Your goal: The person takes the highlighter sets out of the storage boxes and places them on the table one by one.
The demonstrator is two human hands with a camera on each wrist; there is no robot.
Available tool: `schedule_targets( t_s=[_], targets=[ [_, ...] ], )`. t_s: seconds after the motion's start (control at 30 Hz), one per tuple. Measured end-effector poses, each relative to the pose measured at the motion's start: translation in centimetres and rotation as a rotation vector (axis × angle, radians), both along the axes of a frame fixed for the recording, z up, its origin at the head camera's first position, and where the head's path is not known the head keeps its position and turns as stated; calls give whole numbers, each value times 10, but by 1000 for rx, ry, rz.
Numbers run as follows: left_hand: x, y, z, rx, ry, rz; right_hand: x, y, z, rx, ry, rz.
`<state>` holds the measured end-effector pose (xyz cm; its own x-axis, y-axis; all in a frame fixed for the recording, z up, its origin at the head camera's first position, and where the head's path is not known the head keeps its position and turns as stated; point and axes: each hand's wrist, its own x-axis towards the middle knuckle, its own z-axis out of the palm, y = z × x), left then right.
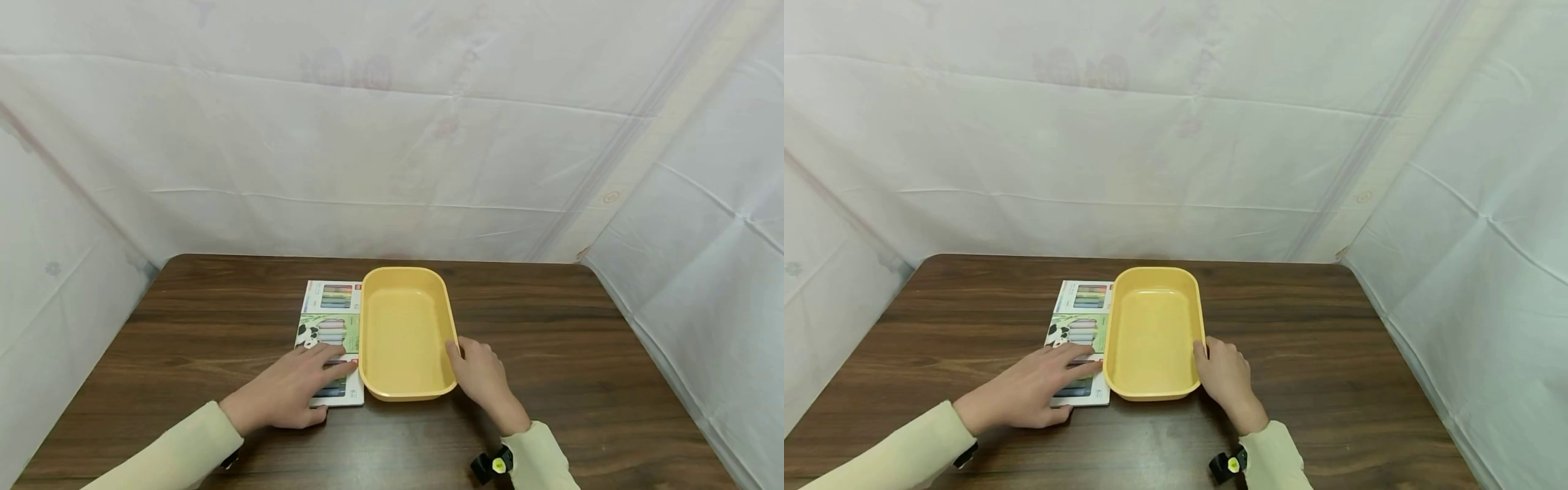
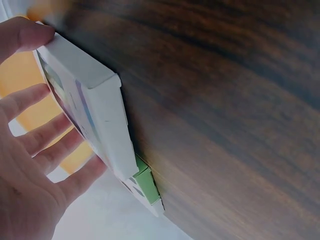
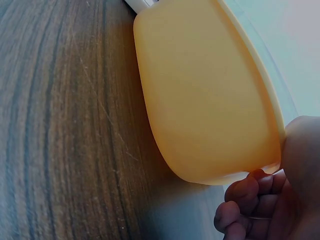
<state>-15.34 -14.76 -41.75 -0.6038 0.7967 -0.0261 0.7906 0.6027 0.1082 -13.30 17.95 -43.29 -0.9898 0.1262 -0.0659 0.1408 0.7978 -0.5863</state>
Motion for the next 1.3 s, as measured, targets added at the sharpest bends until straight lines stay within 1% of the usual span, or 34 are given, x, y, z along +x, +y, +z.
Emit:
schedule_targets(
  t_s=[0.2, 0.47, 0.63, 0.83, 1.0, 1.3],
  targets=[
    [1, 0, -2, -1, 11, -5, 0, -1, 0, -1, -3, 0],
    [5, -1, -4, -6, 49, -15, 1, -1, 0, -9, -3, 1],
    [13, 2, -5, -4, 116, -37, 2, 0, -1, -4, 0, -7],
    [28, 7, -5, 14, 223, -54, 3, 3, 0, 18, 20, -33],
    [35, 9, -7, 17, 259, -37, 3, 5, 1, 31, 40, -38],
    [38, 9, -10, -5, 278, -5, 2, 2, 4, 19, 36, -31]
  ],
)
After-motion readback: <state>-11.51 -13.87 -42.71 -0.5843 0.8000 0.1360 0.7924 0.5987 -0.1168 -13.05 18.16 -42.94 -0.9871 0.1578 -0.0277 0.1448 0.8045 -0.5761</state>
